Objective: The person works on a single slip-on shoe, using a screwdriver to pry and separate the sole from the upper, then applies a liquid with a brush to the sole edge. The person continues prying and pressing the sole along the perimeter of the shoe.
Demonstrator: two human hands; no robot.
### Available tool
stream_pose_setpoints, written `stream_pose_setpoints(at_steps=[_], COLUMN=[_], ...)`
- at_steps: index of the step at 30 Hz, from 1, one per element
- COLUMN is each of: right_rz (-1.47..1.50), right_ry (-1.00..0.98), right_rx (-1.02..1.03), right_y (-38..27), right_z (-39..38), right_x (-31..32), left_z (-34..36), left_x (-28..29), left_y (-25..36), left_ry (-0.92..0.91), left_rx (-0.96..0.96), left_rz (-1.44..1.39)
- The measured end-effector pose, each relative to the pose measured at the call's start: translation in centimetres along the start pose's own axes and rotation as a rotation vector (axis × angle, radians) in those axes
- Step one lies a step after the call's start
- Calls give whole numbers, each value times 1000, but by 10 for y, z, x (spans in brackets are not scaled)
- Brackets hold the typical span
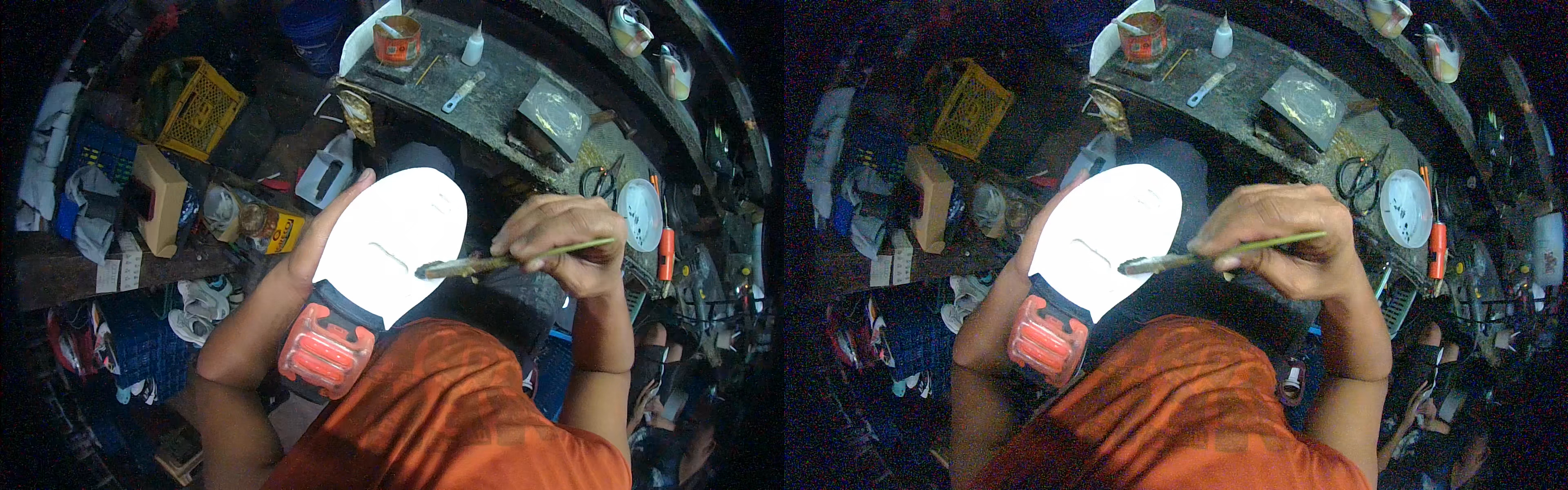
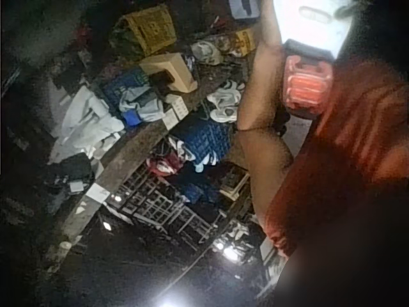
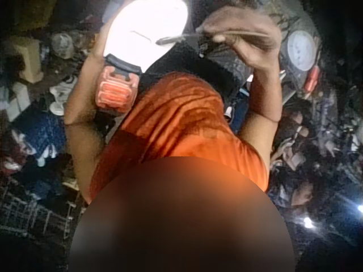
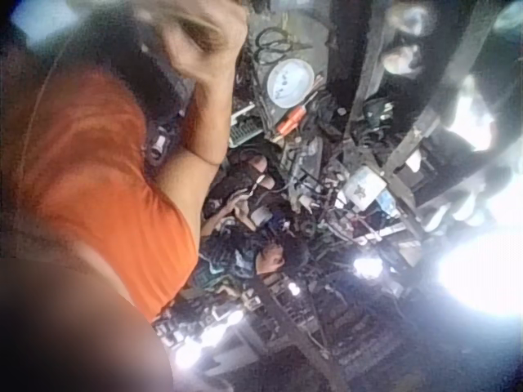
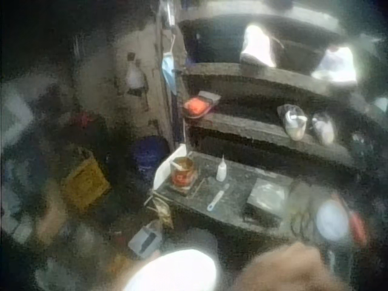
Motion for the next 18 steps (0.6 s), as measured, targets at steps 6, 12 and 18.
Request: stream_pose_setpoints(at_steps=[6, 12, 18], right_rz=[-156, -149, -225], right_ry=[75, -54, 275], right_rx=[42, 128, -44], right_y=[-6, -11, -5], right_z=[3, -6, -17], right_x=[9, -6, -11], left_z=[1, -4, -6], left_x=[-5, 15, 14], left_y=[-4, 15, 11], left_ry=[-163, 265, -31], left_rx=[43, -82, -152], left_rz=[-38, 230, -43])
Point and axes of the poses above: each hand's wrist, its own z-axis towards the middle knuckle, its own x-axis out of the back of the hand, y = z × x, the point moved 3 cm from there along z, towards the middle knuckle, and after that the axes turned 8 degrees about -y, right-handed, at the moved point
